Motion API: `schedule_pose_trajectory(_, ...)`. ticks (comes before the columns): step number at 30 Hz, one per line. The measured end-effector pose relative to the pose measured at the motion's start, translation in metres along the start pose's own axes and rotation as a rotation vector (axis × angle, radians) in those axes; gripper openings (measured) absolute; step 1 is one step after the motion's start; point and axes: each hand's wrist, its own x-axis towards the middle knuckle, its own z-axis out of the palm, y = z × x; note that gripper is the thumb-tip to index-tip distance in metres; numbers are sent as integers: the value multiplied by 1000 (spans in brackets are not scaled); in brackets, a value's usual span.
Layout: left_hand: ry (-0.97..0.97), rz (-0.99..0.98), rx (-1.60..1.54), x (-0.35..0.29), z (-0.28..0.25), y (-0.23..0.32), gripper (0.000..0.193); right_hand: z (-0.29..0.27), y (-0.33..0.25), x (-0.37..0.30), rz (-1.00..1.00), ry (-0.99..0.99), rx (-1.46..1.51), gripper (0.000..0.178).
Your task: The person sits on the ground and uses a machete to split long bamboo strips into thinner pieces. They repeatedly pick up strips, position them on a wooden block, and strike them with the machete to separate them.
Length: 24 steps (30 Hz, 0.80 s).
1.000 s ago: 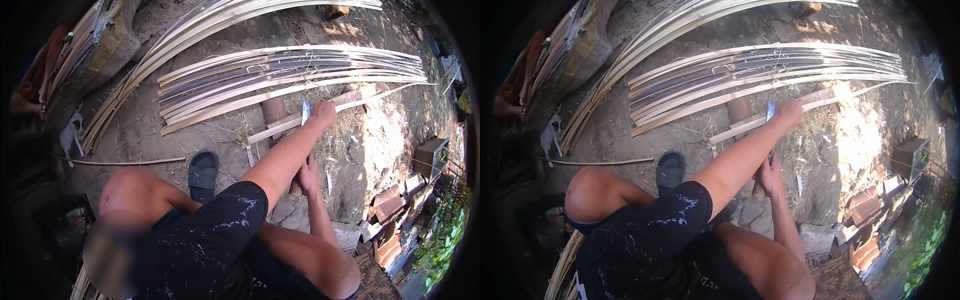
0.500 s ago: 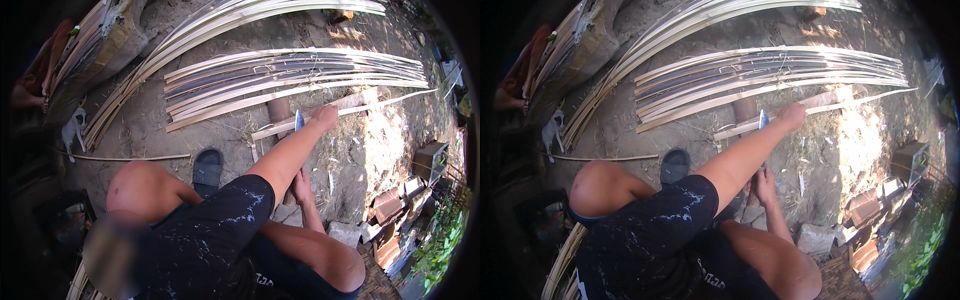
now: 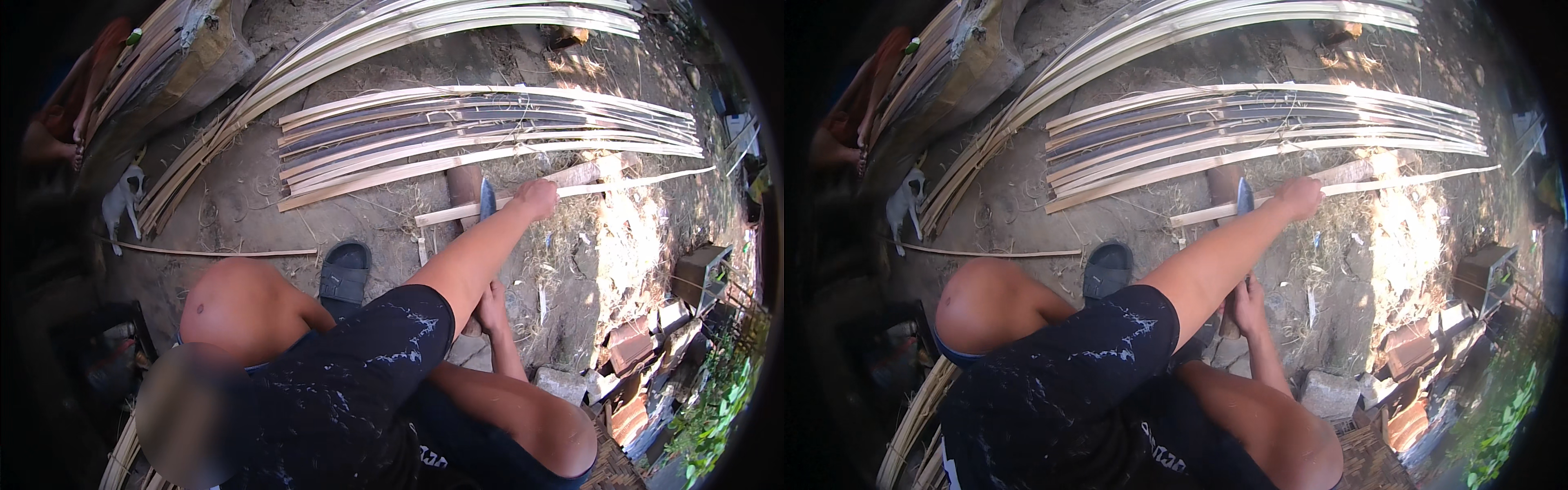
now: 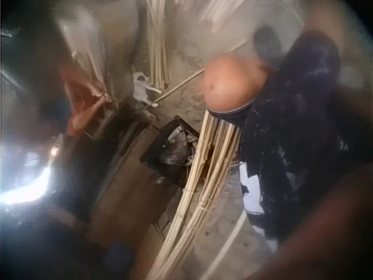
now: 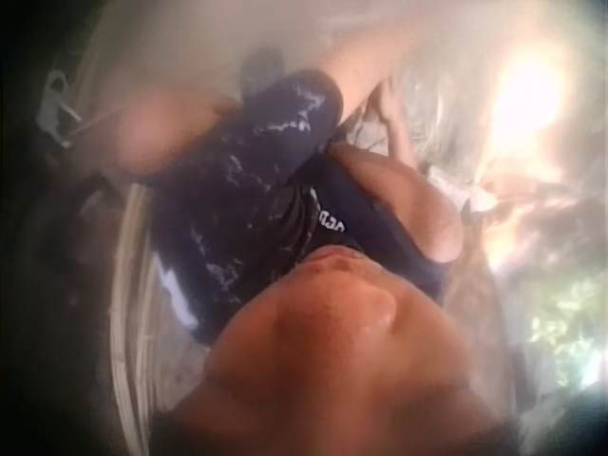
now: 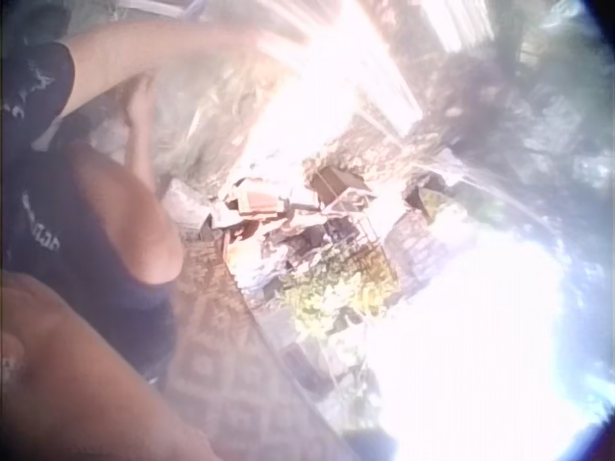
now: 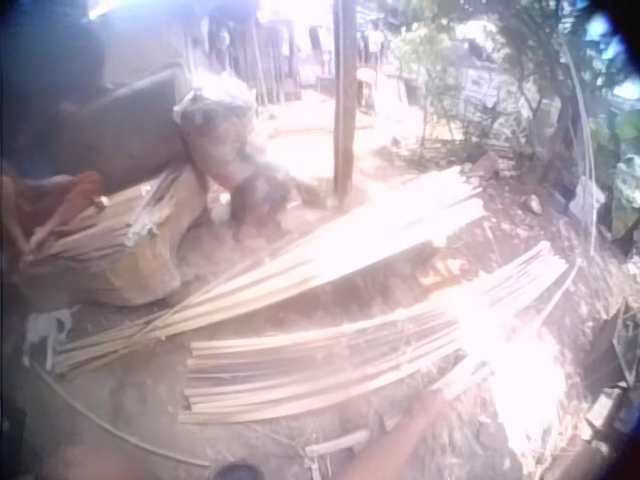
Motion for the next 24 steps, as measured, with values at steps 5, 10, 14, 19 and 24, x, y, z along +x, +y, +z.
schedule_pose_trajectory(5,89,47,-11,3,3,-7,26,60,-47,-42,54,-599,-864,31)
schedule_pose_trajectory(10,-10,-47,96,4,-16,-6,24,2,-3,-2,-112,-151,-389,31)
schedule_pose_trajectory(14,-32,-29,97,9,-21,-3,24,-4,-6,14,-64,90,-34,31)
schedule_pose_trajectory(19,-78,21,107,1,-27,-5,26,16,-1,-1,-261,-221,-638,27)
schedule_pose_trajectory(24,-29,43,128,0,-20,-14,29,27,-14,-13,54,-320,-585,28)
